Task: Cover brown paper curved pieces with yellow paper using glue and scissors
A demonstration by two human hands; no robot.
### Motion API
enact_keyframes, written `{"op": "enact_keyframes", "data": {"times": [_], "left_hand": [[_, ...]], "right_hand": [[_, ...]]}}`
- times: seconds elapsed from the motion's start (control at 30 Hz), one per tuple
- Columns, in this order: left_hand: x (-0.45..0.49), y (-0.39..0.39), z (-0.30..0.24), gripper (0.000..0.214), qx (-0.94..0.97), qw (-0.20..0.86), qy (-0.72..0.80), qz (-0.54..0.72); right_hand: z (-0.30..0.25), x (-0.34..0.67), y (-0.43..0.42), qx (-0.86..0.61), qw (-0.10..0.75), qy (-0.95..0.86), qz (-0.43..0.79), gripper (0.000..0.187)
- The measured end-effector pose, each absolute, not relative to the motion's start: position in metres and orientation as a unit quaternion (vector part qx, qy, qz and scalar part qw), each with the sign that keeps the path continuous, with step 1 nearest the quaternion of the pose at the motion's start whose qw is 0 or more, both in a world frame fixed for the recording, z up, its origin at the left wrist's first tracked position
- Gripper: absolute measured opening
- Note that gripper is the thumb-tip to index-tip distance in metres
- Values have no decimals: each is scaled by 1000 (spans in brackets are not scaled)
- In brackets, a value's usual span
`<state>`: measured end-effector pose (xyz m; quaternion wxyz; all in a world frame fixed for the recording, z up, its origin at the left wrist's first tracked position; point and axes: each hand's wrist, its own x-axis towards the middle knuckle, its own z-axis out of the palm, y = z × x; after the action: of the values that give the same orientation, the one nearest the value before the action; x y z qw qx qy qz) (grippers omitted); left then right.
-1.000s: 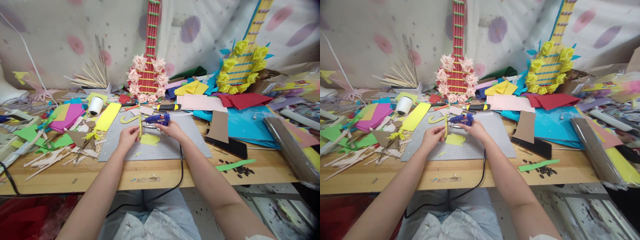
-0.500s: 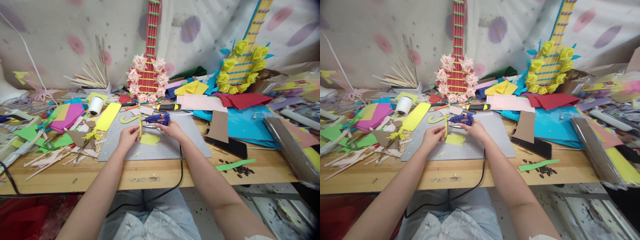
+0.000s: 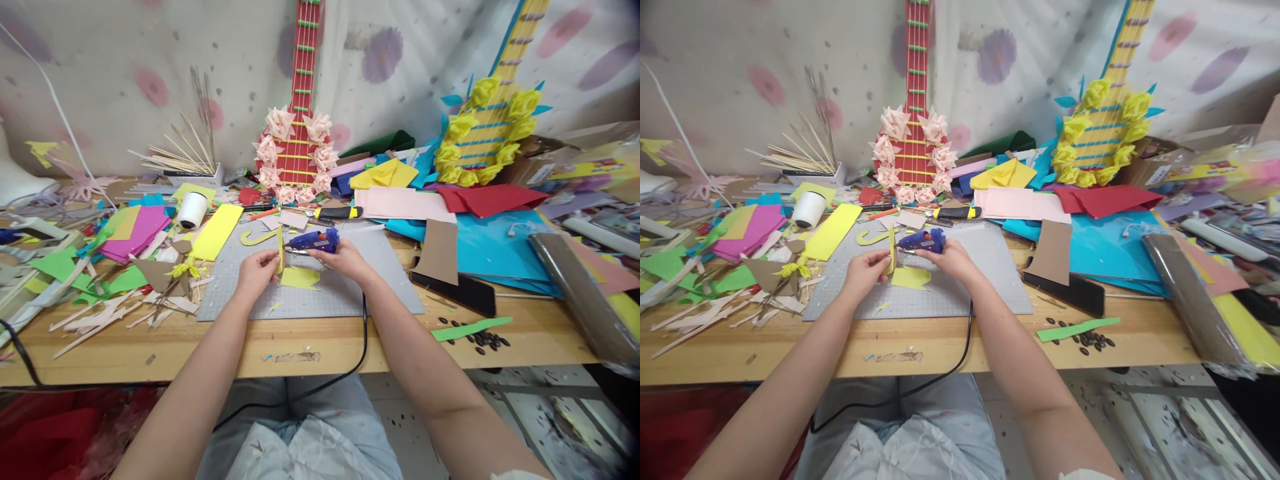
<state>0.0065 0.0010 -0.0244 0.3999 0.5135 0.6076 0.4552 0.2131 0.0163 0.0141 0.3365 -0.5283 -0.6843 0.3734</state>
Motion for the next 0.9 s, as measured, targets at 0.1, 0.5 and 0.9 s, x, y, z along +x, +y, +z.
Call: {"op": "enact_keyframes", "data": {"times": [0.1, 0.5, 0.9], "left_hand": [[7, 0, -22, 35, 517, 397, 604, 458], [9, 0, -15, 37, 495, 432, 582, 479], [9, 1, -15, 34, 464, 413, 609, 493]], "right_hand": [[14, 214, 15, -521, 330, -690, 379, 42], [17, 217, 12, -522, 319, -695, 378, 43], [16, 223, 11, -500, 277, -742, 352, 39]]}}
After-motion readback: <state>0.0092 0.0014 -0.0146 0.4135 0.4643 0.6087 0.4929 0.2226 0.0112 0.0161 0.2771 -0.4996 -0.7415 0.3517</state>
